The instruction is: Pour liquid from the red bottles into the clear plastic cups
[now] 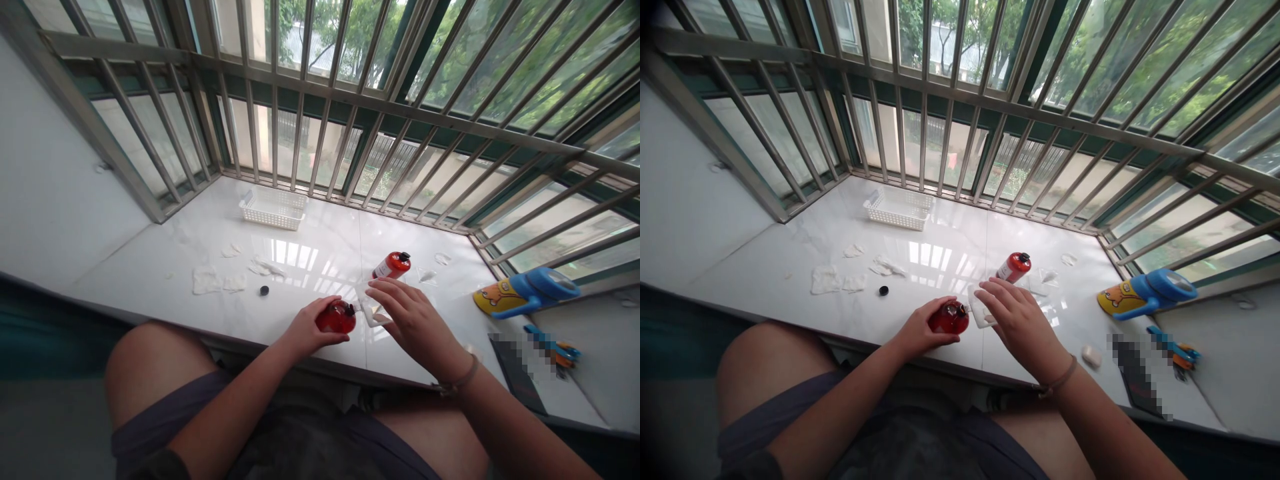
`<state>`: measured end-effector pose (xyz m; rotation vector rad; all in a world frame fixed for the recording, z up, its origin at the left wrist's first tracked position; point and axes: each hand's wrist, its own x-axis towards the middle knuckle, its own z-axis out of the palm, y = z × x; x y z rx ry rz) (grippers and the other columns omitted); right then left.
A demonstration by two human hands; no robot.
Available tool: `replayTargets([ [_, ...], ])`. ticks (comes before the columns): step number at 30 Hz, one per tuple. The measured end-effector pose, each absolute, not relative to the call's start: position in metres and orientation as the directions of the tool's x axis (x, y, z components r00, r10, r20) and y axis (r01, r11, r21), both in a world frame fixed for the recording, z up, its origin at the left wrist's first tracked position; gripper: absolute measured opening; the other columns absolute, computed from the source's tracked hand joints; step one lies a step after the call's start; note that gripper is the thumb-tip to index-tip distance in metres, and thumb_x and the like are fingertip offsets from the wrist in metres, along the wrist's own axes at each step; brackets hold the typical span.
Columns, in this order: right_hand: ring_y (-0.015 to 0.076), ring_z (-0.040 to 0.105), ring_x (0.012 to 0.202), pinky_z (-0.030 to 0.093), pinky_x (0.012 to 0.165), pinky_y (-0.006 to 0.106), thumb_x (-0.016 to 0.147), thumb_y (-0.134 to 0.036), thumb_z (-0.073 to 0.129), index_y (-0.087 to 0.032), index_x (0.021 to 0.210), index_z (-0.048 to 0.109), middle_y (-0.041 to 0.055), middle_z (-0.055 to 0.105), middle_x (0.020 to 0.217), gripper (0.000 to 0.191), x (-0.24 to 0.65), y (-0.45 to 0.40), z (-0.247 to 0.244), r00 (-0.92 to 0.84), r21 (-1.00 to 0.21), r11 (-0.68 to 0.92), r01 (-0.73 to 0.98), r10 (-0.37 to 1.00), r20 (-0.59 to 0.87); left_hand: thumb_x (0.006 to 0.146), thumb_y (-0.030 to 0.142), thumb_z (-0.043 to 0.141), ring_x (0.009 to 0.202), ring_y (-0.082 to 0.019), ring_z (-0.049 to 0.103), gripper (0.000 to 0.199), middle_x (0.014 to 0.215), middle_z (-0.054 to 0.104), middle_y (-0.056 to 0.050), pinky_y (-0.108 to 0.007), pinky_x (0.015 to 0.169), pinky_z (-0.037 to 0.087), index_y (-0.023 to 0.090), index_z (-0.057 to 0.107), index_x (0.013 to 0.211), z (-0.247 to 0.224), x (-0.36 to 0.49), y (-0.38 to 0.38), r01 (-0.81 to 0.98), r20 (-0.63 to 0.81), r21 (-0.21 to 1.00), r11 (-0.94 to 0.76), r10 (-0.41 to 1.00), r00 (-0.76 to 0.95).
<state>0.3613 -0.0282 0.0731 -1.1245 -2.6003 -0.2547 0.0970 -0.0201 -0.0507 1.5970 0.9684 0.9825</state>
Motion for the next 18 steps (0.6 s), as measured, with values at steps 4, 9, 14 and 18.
replayTargets([
  [4,0.0328,0.057,0.143,0.052,0.111,0.052,0.099,-0.011,0.061,-0.023,0.149,0.055,0.0133,0.064,0.152,0.052,0.362,-0.026,0.080,-0.667,0.063,0.689,0.722,0.669,0.328,0.070,0.045,0.101,0.137,-0.036,0.064,0.088,0.149,0.068,-0.010,-0.051,0.119,0.052,0.029,0.063,0.148,-0.050,0.097,-0.020,0.108,0.128,0.978,-0.177,0.925,0.357],
  [9,0.0326,0.056,0.145,0.052,0.111,0.052,0.098,-0.009,0.061,-0.024,0.151,0.054,0.0130,0.064,0.152,0.055,0.361,-0.025,0.086,-0.683,0.098,0.696,0.712,0.653,0.327,0.068,0.046,0.102,0.137,-0.036,0.064,0.089,0.150,0.068,-0.010,-0.052,0.119,0.052,0.029,0.064,0.148,-0.051,0.096,-0.019,0.104,0.122,0.980,-0.168,0.927,0.354],
  [14,0.0321,0.055,0.147,0.050,0.113,0.051,0.099,-0.006,0.060,-0.023,0.151,0.055,0.0118,0.064,0.153,0.055,0.360,-0.024,0.088,-0.708,0.139,0.708,0.692,0.629,0.321,0.068,0.045,0.102,0.137,-0.037,0.064,0.088,0.149,0.068,-0.010,-0.052,0.120,0.052,0.028,0.065,0.147,-0.052,0.097,-0.020,0.094,0.131,0.980,-0.173,0.928,0.348],
  [18,0.0322,0.055,0.147,0.050,0.110,0.051,0.101,-0.006,0.059,-0.022,0.150,0.056,0.0119,0.064,0.153,0.051,0.360,-0.024,0.090,-0.727,0.169,0.718,0.675,0.608,0.320,0.068,0.045,0.102,0.138,-0.037,0.063,0.088,0.150,0.067,-0.010,-0.052,0.121,0.051,0.028,0.065,0.146,-0.052,0.097,-0.020,0.085,0.131,0.982,-0.170,0.929,0.345],
])
